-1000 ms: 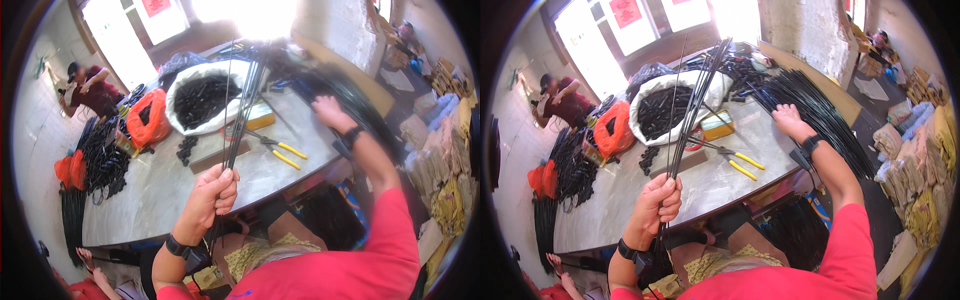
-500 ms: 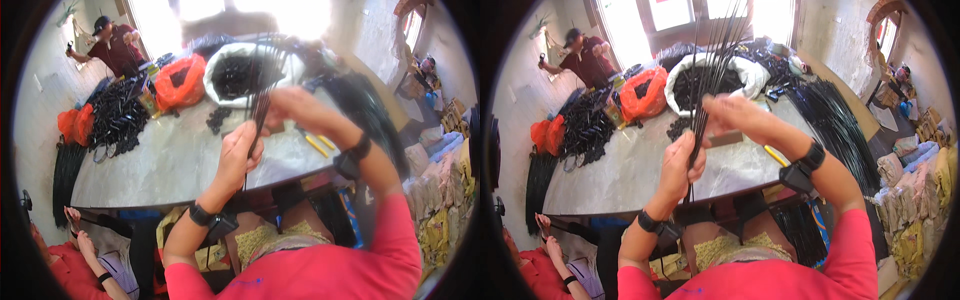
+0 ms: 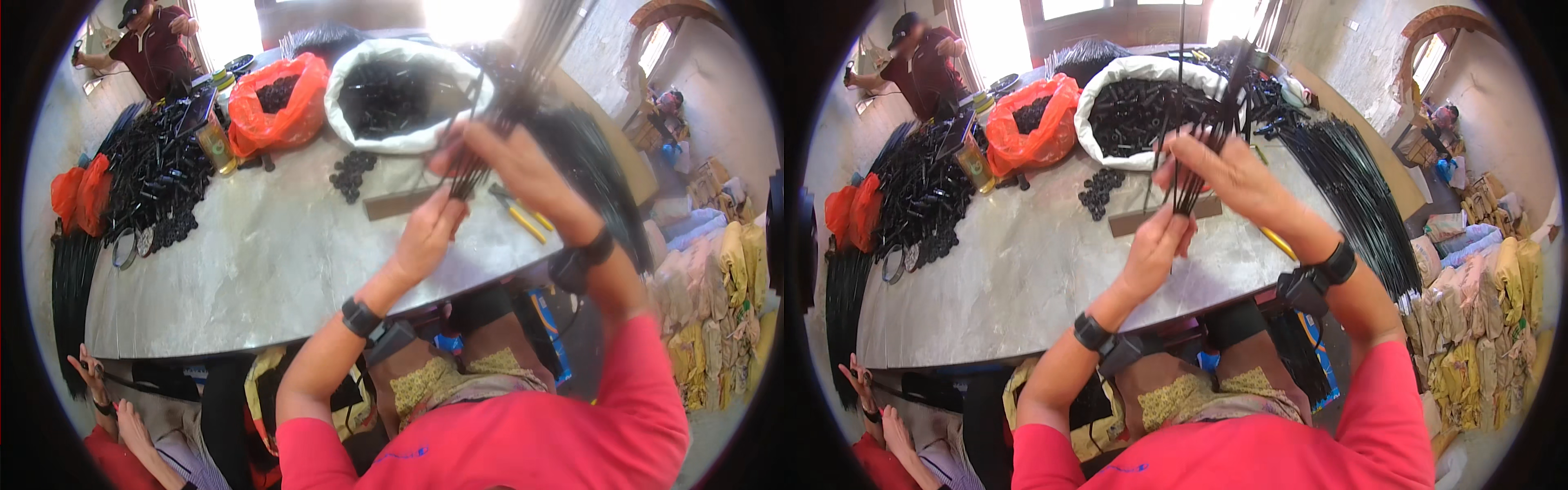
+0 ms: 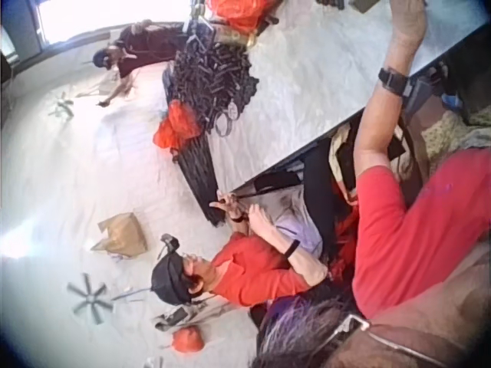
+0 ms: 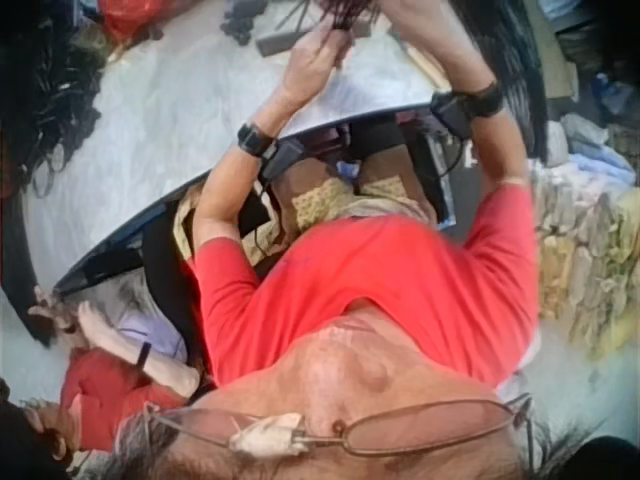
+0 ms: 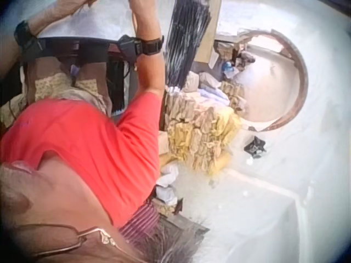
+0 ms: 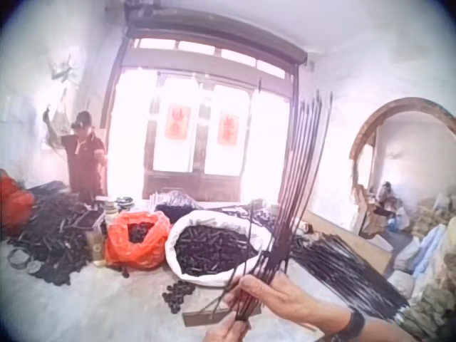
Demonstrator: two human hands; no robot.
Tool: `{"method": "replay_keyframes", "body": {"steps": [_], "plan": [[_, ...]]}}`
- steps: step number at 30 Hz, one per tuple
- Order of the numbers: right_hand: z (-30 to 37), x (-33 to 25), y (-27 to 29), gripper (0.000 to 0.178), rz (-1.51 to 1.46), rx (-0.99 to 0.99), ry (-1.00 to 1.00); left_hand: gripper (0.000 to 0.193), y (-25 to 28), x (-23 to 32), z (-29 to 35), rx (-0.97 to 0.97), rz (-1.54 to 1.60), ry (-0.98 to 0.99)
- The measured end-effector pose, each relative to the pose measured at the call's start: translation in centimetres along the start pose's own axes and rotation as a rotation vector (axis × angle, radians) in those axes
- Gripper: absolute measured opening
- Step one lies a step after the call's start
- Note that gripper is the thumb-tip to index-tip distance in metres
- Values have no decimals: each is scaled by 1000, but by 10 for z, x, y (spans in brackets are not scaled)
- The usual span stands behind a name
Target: Assemble umbrella frames and ribs in a factory setting.
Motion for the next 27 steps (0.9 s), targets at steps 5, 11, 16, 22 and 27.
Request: {"method": "replay_keyframes", "body": {"steps": [5, 11, 16, 22, 27], "plan": [[-2, 13, 0, 46, -63, -18, 12, 26, 4, -8, 2, -19, 53, 71], [-7, 11, -3, 44, -22, -109, 99, 28, -9, -26, 11, 106, 143, 65], [-3, 10, 14, 47, 243, -229, -16, 28, -11, -6, 17, 191, 177, 86], [25, 4, 24, 44, 339, -247, 107, 31, -14, 42, 37, 292, 280, 194], [39, 13, 10, 40, -318, -246, 125, 34, -57, 57, 58, 309, 339, 281]]}}
Point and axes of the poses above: each hand's wrist, its own z-axis away from the middle knuckle, its own y-axis out of the back of the hand, x = y × z, the point moved 2 cm from there along -z, towards the middle knuckle, and after that the axes turned 1 degree about -y, right-handed, at the moved point
